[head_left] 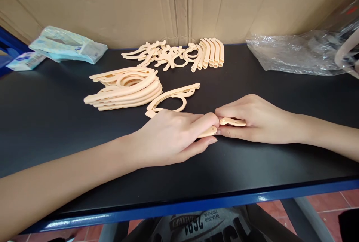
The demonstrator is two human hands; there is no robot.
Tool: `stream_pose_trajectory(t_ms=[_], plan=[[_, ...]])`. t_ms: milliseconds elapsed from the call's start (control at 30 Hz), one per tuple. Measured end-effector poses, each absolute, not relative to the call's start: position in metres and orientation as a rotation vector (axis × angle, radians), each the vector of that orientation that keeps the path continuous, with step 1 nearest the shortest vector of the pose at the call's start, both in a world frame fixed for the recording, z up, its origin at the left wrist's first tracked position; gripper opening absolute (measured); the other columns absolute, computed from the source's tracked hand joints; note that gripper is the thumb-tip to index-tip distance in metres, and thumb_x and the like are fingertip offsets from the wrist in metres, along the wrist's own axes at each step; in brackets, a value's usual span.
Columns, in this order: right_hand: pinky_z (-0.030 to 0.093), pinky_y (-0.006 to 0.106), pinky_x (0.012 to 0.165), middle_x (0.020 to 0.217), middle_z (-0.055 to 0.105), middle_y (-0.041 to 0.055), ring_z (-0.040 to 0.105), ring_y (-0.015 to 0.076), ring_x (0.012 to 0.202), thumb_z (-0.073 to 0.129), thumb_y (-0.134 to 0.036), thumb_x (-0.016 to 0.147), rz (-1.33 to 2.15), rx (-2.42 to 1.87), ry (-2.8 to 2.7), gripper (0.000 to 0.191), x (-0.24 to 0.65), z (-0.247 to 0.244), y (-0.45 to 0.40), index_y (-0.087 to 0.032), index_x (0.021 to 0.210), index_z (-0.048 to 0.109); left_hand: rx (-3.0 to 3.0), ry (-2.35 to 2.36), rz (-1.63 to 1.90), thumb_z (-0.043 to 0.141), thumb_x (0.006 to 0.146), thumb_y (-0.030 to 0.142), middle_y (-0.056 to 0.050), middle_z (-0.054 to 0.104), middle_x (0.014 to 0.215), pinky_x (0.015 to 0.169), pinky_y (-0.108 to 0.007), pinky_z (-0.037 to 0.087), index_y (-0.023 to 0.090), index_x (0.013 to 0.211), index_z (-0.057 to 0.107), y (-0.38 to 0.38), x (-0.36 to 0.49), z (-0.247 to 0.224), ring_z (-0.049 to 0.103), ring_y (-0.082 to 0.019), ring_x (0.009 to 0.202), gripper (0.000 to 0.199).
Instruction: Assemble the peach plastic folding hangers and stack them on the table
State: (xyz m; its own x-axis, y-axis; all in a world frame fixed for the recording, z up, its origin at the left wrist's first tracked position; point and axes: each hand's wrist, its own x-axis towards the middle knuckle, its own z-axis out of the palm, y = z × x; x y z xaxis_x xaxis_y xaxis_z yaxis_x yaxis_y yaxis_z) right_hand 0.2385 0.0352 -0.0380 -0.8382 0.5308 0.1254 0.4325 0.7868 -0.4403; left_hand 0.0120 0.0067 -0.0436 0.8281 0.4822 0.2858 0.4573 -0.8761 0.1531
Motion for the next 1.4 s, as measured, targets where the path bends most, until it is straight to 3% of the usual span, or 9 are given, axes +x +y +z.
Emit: stream_pose_trajectory(t_ms=[767, 1400], plan=[[0.021, 0.024, 0.048, 0.061, 0.046, -0.005, 0.036, 0.0076, 0.05, 0.044, -0.034, 0.1, 0.306, -0.592, -2.815, 0.032, 0.2424, -0.0438, 0.0321, -0.019, 0.073, 0.042, 2.955, 0.735, 0.492, 0.048, 0.099, 0.025, 0.004, 0.071, 0.089, 0.047, -0.026, 0.032, 0.017, 0.1, 0.055, 0.0082, 0.0124, -0.0443, 0.065, -0.011, 0.069, 0.01], [0.02, 0.024, 0.047, 0.06, 0.04, -0.0064, 0.03, 0.0075, 0.049, 0.044, -0.034, 0.1, 0.18, -0.575, -2.814, 0.032, 0.2429, -0.0431, 0.0312, -0.019, 0.072, 0.04, 2.981, 0.707, 0.535, 0.05, 0.098, 0.023, 0.005, 0.067, 0.082, 0.048, -0.027, 0.034, 0.014, 0.099, 0.06, 0.0085, 0.0111, -0.0456, 0.062, -0.011, 0.065, 0.014]])
